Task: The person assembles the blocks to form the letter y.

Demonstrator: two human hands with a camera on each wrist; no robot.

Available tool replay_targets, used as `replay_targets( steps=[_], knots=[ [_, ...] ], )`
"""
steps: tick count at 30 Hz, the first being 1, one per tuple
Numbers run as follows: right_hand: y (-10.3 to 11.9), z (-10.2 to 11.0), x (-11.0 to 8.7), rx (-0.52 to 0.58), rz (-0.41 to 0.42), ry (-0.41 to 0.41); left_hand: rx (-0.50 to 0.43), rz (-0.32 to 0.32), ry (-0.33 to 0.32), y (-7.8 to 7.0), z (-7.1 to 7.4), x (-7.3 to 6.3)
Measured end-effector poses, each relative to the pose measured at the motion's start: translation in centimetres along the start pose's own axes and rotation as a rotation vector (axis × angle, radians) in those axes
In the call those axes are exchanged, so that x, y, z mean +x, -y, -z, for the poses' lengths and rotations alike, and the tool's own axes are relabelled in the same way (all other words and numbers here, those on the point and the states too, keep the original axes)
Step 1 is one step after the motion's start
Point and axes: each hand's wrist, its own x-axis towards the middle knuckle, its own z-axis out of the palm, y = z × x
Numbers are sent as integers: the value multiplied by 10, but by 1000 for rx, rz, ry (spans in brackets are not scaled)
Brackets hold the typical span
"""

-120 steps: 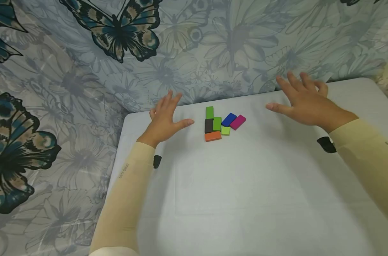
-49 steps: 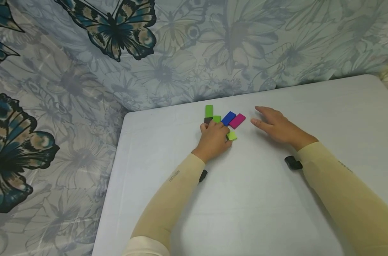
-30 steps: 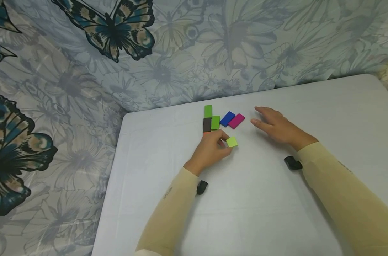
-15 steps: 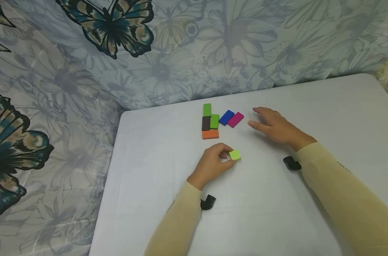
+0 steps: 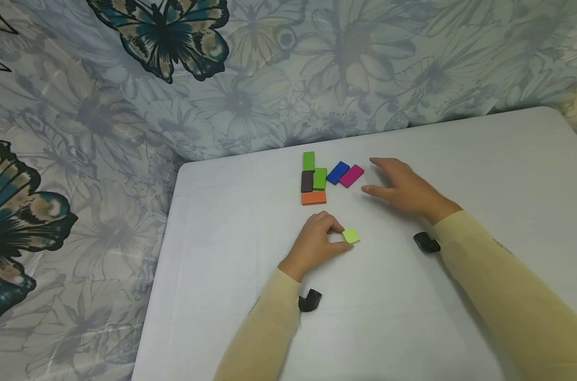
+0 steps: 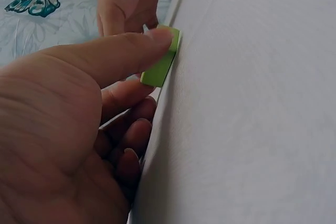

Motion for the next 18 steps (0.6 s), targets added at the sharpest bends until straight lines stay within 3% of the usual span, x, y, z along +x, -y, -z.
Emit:
replay_targets(
  steps=[10,18],
  knots=[
    [16,-22,27,-43,8,-95,23,-48,14,-1,1,0],
    [25,-33,37,-119,-6,-161,57,-62,8,0,1,1]
  ],
)
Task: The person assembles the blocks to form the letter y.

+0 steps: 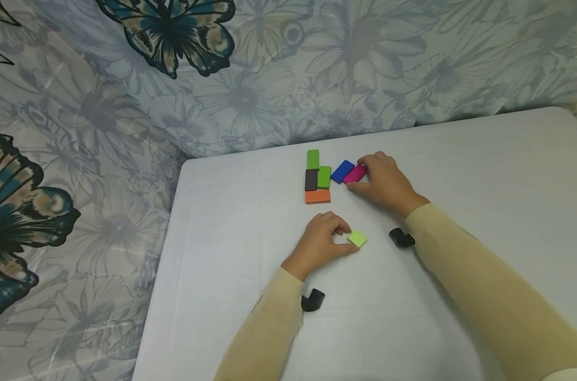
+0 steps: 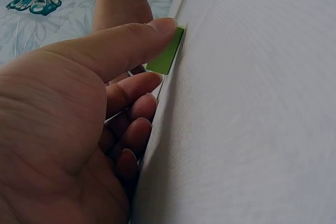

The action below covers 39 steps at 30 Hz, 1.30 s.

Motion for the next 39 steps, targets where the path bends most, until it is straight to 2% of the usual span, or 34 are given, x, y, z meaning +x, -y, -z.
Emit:
replay_targets(
  steps=[6,13,22,39],
  knots=[
    [-2,1,-1,-7,-22,20,7,-12,-2,1,-2,2],
    [-11,6,-5,40,-8,79,7,-11,2,0,-1,1],
    [-20,15,-19,76,-19,144,12,0,14,2,-4,-1],
    [-32,25,-54,130,12,134,17,1,11,1,-1,1]
  ],
)
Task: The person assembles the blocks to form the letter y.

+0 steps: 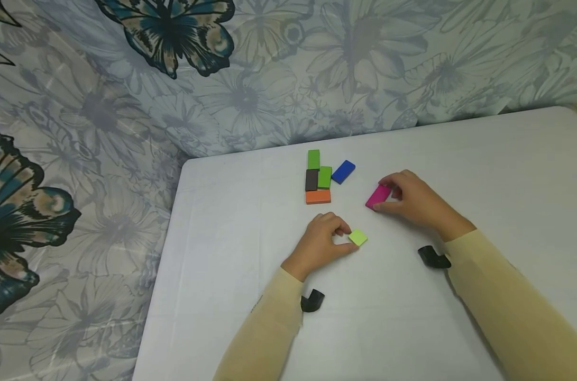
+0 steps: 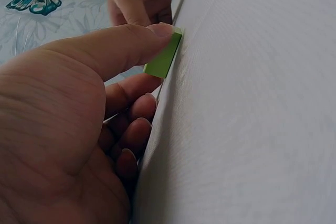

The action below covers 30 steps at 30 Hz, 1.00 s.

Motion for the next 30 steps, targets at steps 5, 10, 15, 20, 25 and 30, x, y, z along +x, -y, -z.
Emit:
replay_targets(
  steps=[5,10,15,20,25,30],
  knots=[
    [-1,-3,-12,26,4,-7,-9,4,-1,-1,0,-1],
    [1,-8,-19,34,-6,-17,-9,-3,-5,-1,0,-2],
    [2,-11,-22,48,-8,-6,-8,-4,-9,0,-1,-2],
    [3,-11,-25,49,31,-2,-12,-3,-9,0,-1,-2],
    [3,-10,-27,59,43,2,-14,1,-9,-1,0,-2],
    [5,-10,-28,69,39,16,-13,0,-17,-2,0,-2]
  ],
)
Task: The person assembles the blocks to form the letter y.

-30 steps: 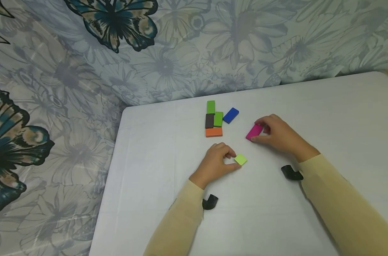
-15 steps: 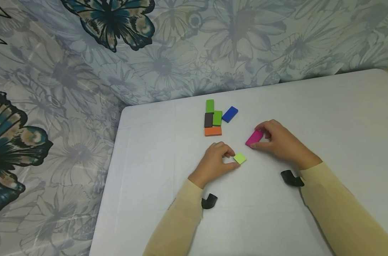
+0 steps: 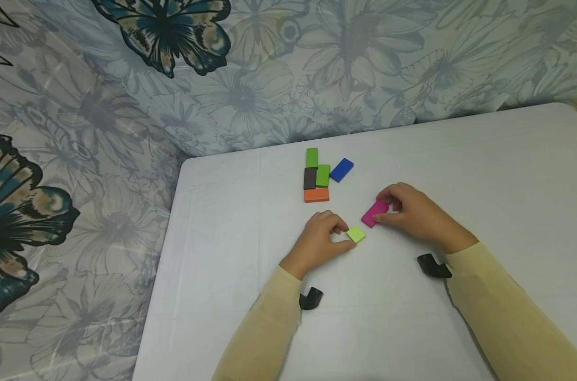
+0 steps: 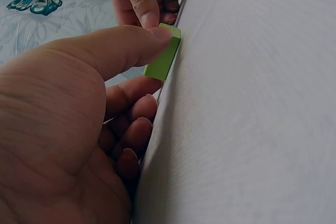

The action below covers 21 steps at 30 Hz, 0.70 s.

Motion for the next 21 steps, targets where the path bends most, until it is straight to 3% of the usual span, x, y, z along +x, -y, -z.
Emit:
replay_targets(
  steps=[21],
  knots=[
    [10,-9,0,-23,0,28,-21,60,-14,2,7,-2]
  ],
)
